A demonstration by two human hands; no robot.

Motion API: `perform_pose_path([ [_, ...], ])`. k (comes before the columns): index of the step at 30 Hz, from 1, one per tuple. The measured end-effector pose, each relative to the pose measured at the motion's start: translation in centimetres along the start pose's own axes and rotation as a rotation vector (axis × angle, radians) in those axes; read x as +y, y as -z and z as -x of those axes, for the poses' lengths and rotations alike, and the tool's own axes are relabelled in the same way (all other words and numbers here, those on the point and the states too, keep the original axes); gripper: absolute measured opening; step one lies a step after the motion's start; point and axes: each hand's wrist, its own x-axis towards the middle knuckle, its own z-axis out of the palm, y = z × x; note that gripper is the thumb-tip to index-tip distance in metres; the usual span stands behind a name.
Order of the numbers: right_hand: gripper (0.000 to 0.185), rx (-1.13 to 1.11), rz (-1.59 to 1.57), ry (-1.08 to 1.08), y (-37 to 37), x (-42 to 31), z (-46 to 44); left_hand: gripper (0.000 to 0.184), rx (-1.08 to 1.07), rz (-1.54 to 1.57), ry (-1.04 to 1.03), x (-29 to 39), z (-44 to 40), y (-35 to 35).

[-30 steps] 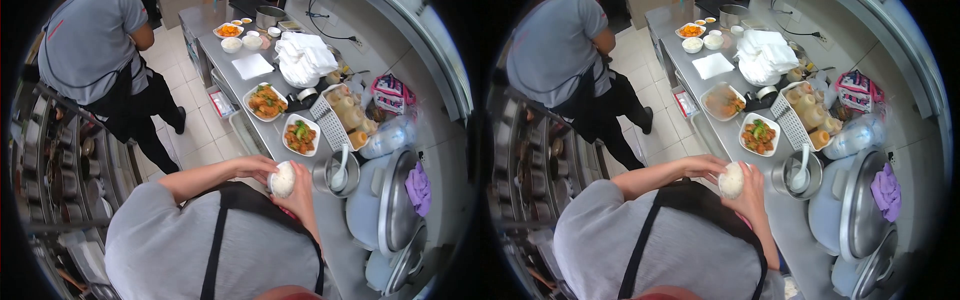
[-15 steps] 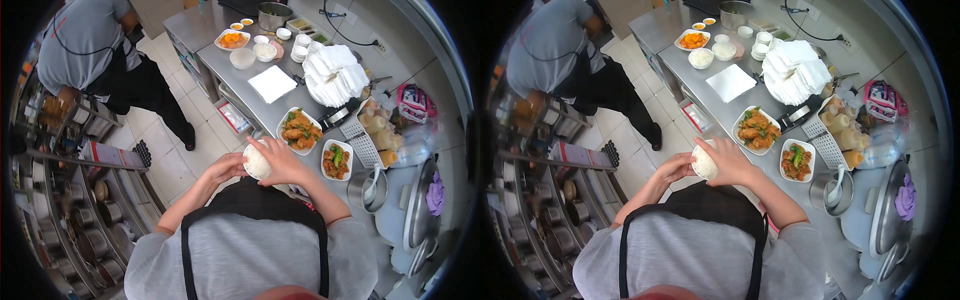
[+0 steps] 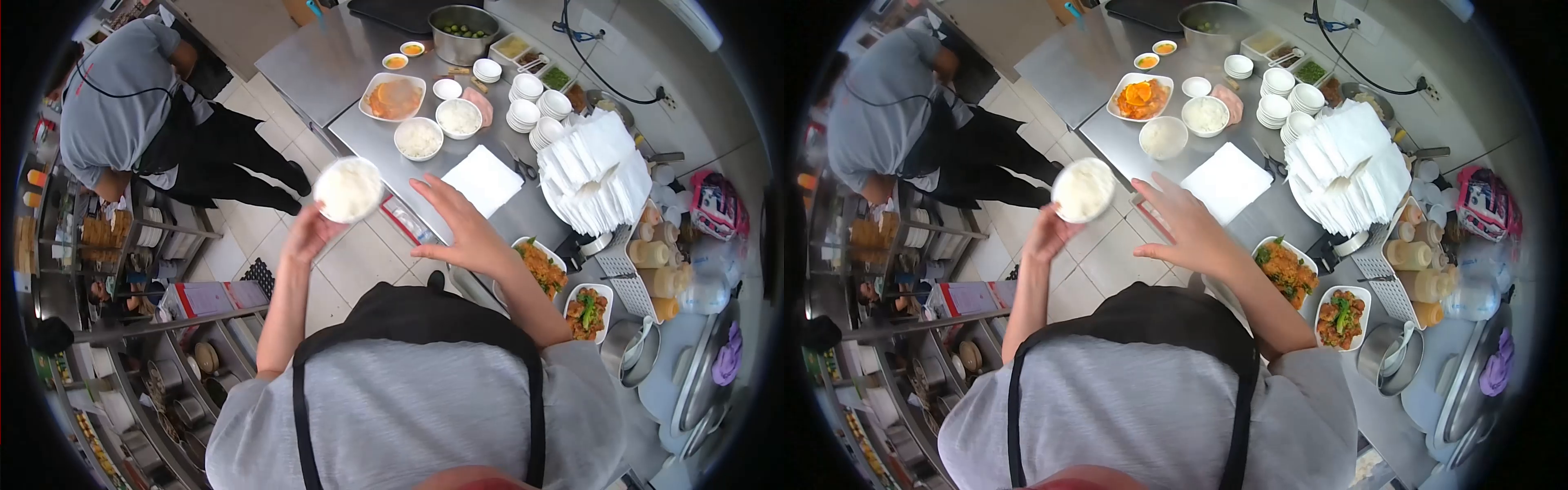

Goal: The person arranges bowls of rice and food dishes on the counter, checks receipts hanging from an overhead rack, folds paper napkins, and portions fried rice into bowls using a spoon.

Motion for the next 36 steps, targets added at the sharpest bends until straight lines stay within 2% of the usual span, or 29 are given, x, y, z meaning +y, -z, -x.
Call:
perform_pose_path([
  [4, 0.077, -0.009, 0.055, -0.117, -1.0, 2.6, -0.5, 0.037, 0.060, 0.096, -0.111, 6.4, -8.2, 6.2],
  [8, 0.068, 0.108, 0.002, -0.292, -2.7, 5.3, -0.9, 0.048, 0.229, 0.185, -0.107, 11.0, -17.8, 9.7],
  [12, 0.059, 0.276, -0.115, -0.485, -5.7, 9.4, -3.4, 0.052, 0.232, 0.211, -0.025, 13.0, -29.1, 14.4],
  [14, 0.063, 0.312, -0.144, -0.585, -7.4, 10.7, -5.6, 0.053, 0.312, 0.110, -0.037, 13.2, -34.4, 16.0],
  [16, 0.073, 0.536, -0.184, -0.729, -8.4, 11.1, -8.3, 0.053, 0.299, 0.120, 0.035, 13.6, -38.6, 16.6],
  [17, 0.085, 0.578, -0.214, -0.784, -8.7, 11.2, -9.8, 0.053, 0.306, 0.115, 0.028, 13.6, -40.5, 16.7],
  [18, 0.085, 0.598, -0.210, -0.796, -9.0, 11.6, -11.2, 0.053, 0.312, 0.108, 0.021, 13.8, -42.3, 16.7],
  [20, 0.093, 0.715, 0.109, -0.628, -9.8, 12.5, -13.0, 0.046, 0.277, 0.069, 0.000, 14.1, -45.6, 16.5],
  [22, 0.097, 0.726, 0.204, -0.675, -9.9, 12.8, -14.9, 0.033, 0.282, 0.163, 0.019, 13.6, -49.6, 17.0],
  [23, 0.101, 0.715, 0.286, -0.705, -10.0, 12.7, -15.6, 0.033, 0.258, 0.161, 0.033, 13.0, -50.9, 16.8],
  [25, 0.103, 0.684, 0.328, -0.808, -10.1, 12.3, -16.9, 0.024, 0.290, 0.050, 0.097, 12.4, -51.7, 15.9],
  [26, 0.106, 0.638, 0.358, -0.900, -9.9, 12.2, -17.4, 0.024, 0.120, -0.050, 0.054, 11.4, -51.6, 15.2],
  [27, 0.112, 0.656, 0.396, -0.890, -10.1, 12.7, -17.6, 0.025, -0.062, -0.146, 0.007, 10.0, -50.9, 14.0],
  [28, 0.114, 0.610, 0.410, -0.989, -9.9, 12.5, -18.3, 0.026, -0.165, -0.330, 0.101, 9.7, -49.3, 10.9],
  [31, 0.114, 0.578, 0.494, -0.944, -9.9, 12.8, -18.3, 0.042, -0.441, -0.783, 0.247, 9.6, -43.5, 3.1],
  [33, 0.111, 0.571, 0.516, -0.968, -10.0, 12.5, -18.6, 0.044, -0.469, -1.023, 0.197, 9.3, -43.4, 1.8],
  [36, 0.107, 0.558, 0.523, -0.969, -10.1, 13.0, -18.3, 0.050, -0.504, -1.189, 0.127, 9.4, -44.1, 1.6],
])
